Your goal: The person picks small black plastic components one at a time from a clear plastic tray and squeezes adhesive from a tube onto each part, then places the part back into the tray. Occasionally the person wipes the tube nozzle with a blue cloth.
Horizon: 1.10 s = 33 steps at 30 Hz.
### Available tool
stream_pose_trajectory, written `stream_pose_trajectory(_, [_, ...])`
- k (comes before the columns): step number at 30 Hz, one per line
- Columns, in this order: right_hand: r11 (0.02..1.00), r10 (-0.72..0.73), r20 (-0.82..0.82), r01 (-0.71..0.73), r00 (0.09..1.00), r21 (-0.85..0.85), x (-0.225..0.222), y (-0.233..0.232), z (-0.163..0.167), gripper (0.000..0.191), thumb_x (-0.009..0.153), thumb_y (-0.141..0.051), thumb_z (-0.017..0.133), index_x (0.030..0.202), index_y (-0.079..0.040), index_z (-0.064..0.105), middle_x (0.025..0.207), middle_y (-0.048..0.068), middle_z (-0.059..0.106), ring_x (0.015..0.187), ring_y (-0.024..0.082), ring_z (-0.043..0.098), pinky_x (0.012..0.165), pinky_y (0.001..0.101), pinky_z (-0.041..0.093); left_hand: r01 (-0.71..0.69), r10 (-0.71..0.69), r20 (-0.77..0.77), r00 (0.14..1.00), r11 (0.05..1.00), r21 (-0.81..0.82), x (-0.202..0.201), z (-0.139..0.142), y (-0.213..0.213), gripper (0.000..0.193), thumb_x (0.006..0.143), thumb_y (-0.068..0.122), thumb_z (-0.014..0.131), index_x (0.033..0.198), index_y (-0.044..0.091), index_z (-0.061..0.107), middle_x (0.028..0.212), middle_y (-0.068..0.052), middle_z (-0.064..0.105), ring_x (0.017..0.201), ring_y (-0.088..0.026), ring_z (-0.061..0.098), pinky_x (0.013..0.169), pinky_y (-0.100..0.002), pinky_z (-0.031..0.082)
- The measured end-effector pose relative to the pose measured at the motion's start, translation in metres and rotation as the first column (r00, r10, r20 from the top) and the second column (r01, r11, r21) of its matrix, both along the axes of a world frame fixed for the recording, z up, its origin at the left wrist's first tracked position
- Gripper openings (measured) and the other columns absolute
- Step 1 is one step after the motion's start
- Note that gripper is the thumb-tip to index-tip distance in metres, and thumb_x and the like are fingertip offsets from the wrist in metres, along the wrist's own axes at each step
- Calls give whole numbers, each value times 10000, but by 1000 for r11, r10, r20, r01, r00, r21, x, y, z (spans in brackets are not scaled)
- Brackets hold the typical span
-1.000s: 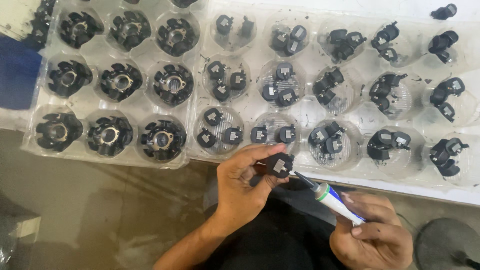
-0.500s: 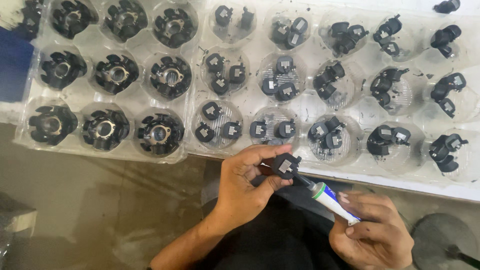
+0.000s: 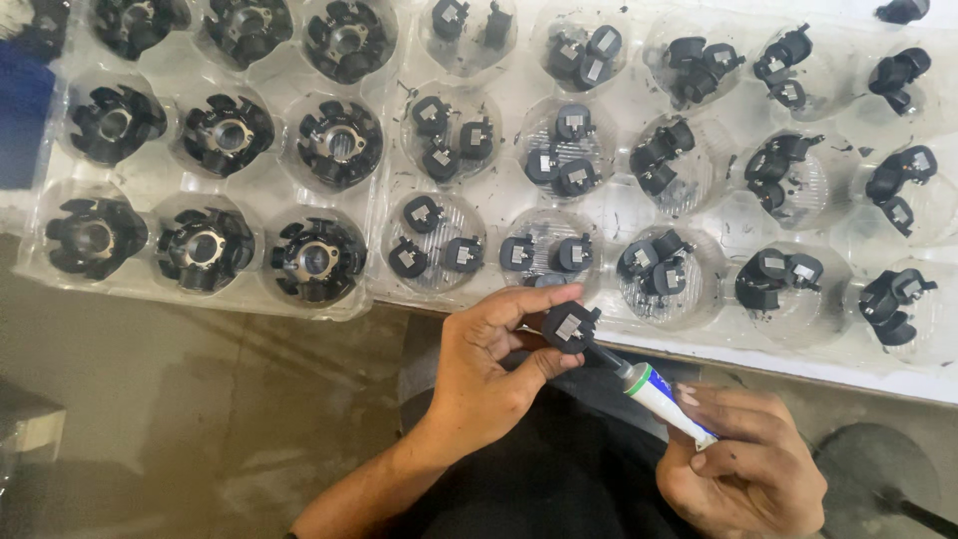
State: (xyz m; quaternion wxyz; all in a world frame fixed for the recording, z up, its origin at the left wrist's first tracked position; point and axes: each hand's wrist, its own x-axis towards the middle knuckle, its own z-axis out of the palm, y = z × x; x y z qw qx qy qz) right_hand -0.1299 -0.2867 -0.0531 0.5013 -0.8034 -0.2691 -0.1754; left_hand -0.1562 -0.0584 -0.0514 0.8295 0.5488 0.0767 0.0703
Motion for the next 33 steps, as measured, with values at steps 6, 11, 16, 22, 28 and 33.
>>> stream_pose_trajectory(6, [998,32,-24,-33,999,-50,-3,-3,2,390,677,73,799,784,-115,474,953,144,690,981,326,749,806,372,631,9,-8,-17,1000,1000,26,-4,2,2,491,877,-216,659,1332,-32,651,1197,-99,682,1059,-157,717,954,-317,657])
stream_pose_trajectory(11, [996,45,-25,-47,999,-81,-3,-5,3,396,686,65,802,801,-119,471,975,132,695,997,321,753,816,376,632,-1,2,-17,1000,1000,6,-5,-3,1,488,879,-202,662,1335,-28,647,1191,-92,695,1048,-142,718,937,-312,659])
stream_pose_trajectory(16, [993,-19,17,21,1000,-114,-6,1,-1,418,696,82,808,806,-114,455,941,150,672,952,328,756,785,368,628,-36,36,15,999,999,-33,-5,-14,-4,493,917,-164,729,1382,-26,639,1160,-110,720,1020,-120,697,924,-269,616])
stream_pose_trajectory(22, [981,-193,82,191,978,37,-7,7,-7,472,776,58,789,967,-93,383,959,160,671,890,261,747,711,269,597,57,-34,84,996,954,-295,-8,-29,-13,428,942,-46,748,1350,-20,621,1331,-58,687,1080,-112,660,924,-266,578])
stream_pose_trajectory(28, [992,-112,-10,113,994,48,-6,8,-7,477,743,62,808,966,-91,414,951,167,696,909,300,749,752,328,621,195,-168,104,980,914,-356,-10,-41,-15,456,1044,175,733,1435,-30,618,1320,-105,697,1055,-140,672,977,-355,610])
stream_pose_trajectory(33, [999,-37,48,39,998,-29,-1,4,-6,439,703,38,811,903,-91,443,955,195,673,934,326,738,779,366,622,193,-171,91,981,894,-405,-10,-48,-17,436,1023,161,722,1406,-6,597,1423,-133,661,991,-145,673,945,-358,606])
